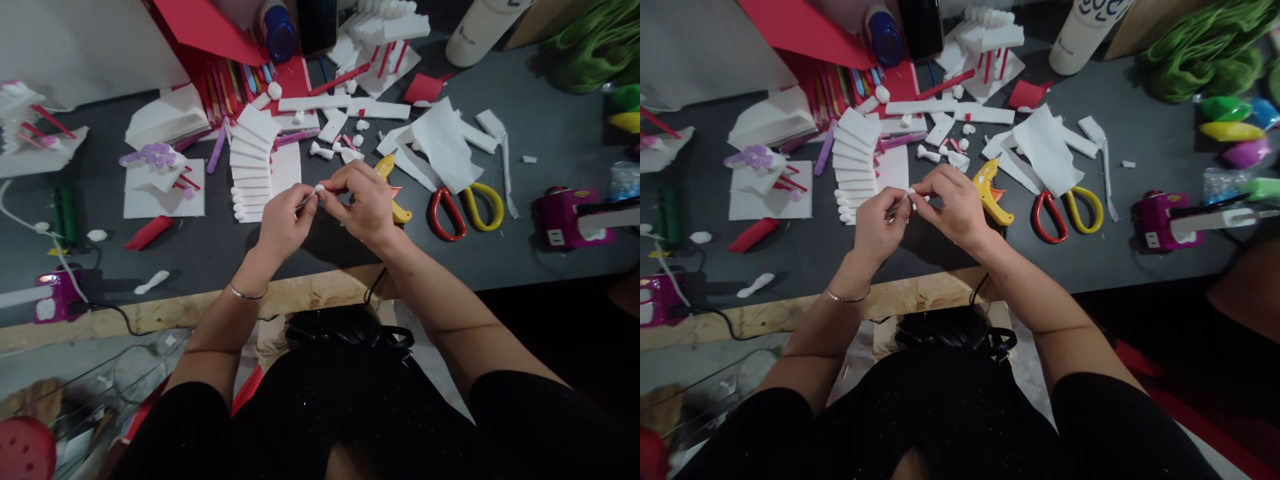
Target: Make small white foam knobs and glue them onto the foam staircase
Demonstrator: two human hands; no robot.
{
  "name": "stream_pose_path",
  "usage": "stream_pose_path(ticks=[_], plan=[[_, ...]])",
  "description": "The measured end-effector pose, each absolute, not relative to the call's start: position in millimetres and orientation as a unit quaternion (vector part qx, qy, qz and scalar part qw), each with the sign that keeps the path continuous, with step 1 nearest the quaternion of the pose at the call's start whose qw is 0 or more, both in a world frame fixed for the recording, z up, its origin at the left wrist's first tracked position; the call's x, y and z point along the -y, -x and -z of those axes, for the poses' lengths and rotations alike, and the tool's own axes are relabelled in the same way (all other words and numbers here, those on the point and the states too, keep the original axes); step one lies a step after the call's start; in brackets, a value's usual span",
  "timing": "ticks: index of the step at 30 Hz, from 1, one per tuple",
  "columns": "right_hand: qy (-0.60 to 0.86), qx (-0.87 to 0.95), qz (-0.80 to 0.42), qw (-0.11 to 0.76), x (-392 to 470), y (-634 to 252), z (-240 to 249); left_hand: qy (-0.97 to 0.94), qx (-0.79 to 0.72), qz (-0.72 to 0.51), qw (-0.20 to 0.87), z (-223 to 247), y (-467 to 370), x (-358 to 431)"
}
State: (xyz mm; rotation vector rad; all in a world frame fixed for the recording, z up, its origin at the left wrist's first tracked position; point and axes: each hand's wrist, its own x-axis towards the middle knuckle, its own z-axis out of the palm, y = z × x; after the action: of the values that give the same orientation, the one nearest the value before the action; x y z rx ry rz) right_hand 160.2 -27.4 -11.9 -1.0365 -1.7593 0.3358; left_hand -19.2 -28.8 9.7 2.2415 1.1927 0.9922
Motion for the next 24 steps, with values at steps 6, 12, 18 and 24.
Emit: stream_pose_path(ticks=[6, 12, 18, 24], plan=[[0.430, 0.735, -0.150, 0.502, 28.8, -160.6, 8.9, -0.800, -0.433, -0.358, 0.210, -10.5, 21.6, 27.6], [0.413, 0.692, -0.328, 0.492, 24.0, -171.7, 4.8, -0.822, -0.411, -0.338, 0.204, -14.0, 26.8, 24.6], [0.403, 0.680, -0.373, 0.486, 20.8, -174.6, 4.7, -0.823, -0.416, -0.335, 0.195, -14.8, 26.2, 25.5], [0.413, 0.713, -0.299, 0.481, 25.0, -170.6, 1.0, -0.808, -0.443, -0.335, 0.197, -14.2, 26.2, 25.3]])
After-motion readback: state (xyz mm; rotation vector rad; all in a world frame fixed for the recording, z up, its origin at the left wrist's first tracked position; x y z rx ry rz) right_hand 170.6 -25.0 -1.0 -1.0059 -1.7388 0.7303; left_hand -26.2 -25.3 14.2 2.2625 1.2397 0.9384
